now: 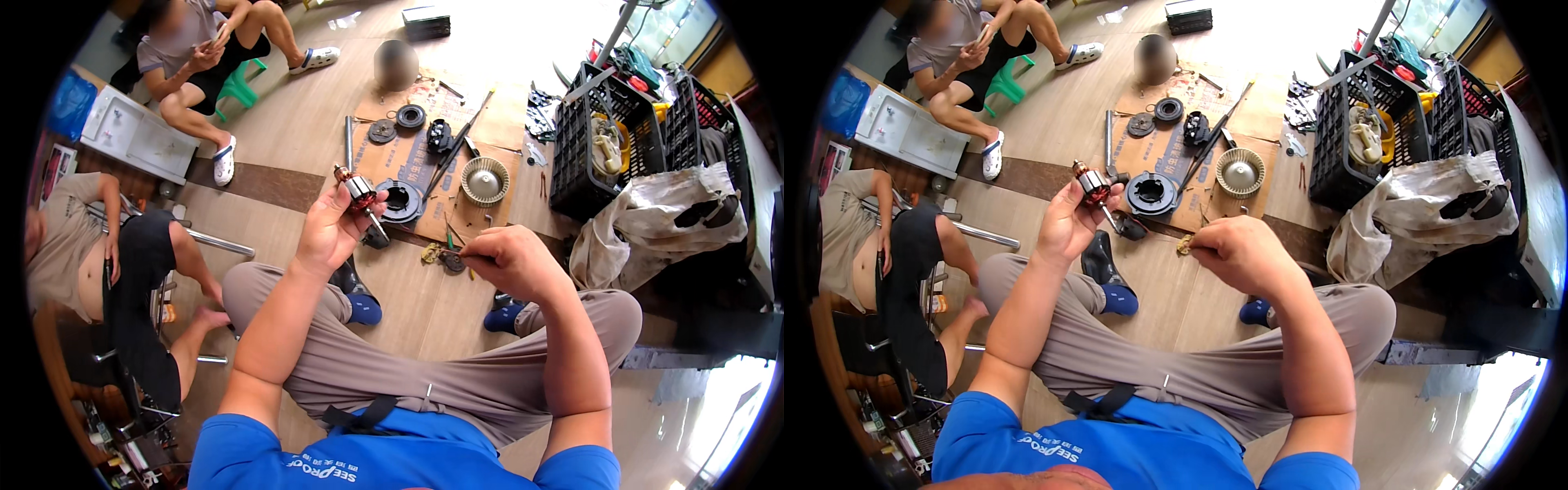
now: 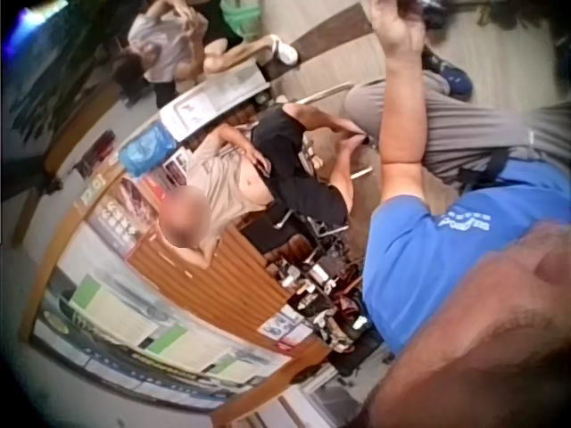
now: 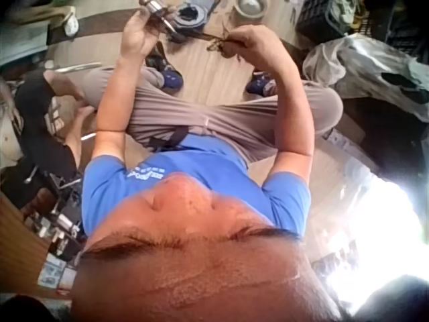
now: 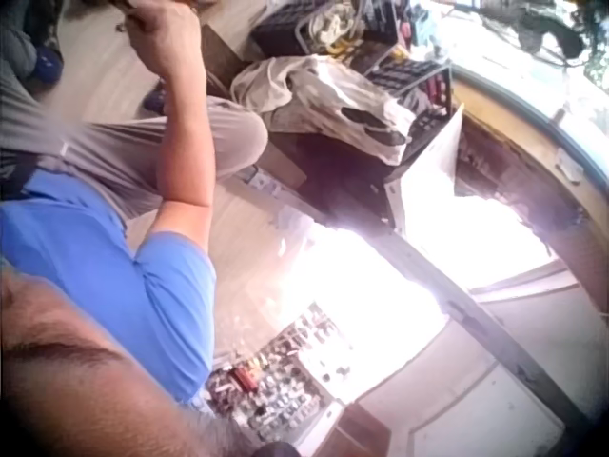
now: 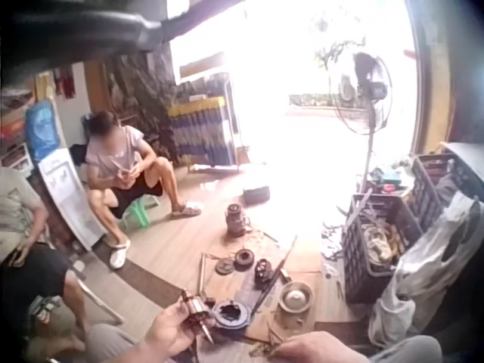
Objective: The person assembles a small electric motor armature into a stator by hand, threading wires and placing small components onto the shaft.
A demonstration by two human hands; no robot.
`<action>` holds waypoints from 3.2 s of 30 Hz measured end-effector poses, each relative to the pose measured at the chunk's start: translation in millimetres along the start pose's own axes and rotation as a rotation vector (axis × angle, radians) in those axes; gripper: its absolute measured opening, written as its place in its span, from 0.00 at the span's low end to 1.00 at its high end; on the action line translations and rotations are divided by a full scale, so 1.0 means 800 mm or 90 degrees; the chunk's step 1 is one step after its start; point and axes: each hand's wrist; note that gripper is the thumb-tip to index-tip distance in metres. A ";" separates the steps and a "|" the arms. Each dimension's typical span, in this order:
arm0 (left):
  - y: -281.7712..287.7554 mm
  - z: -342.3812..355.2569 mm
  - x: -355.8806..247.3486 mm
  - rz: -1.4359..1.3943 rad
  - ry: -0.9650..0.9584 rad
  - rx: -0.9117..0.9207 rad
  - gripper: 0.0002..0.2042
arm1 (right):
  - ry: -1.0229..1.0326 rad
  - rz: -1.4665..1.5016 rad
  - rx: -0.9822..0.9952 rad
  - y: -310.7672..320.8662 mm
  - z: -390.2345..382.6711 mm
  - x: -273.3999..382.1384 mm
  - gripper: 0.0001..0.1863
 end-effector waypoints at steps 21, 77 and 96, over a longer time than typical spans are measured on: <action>-0.015 -0.006 -0.003 0.046 -0.107 0.137 0.24 | -0.167 -0.152 0.075 -0.007 0.001 -0.034 0.33; -0.041 -0.017 0.039 -0.078 0.140 0.276 0.27 | -0.055 -0.204 -0.137 -0.005 0.014 -0.019 0.05; -0.022 -0.013 -0.009 0.338 0.252 0.128 0.21 | -0.180 -0.459 -0.137 0.028 -0.003 -0.064 0.08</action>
Point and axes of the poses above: each hand's wrist, its own z-axis towards the middle knuckle, its own y-axis out of the back of the hand, x = y × z, and after that the axes turned 10 degrees about x, right-handed
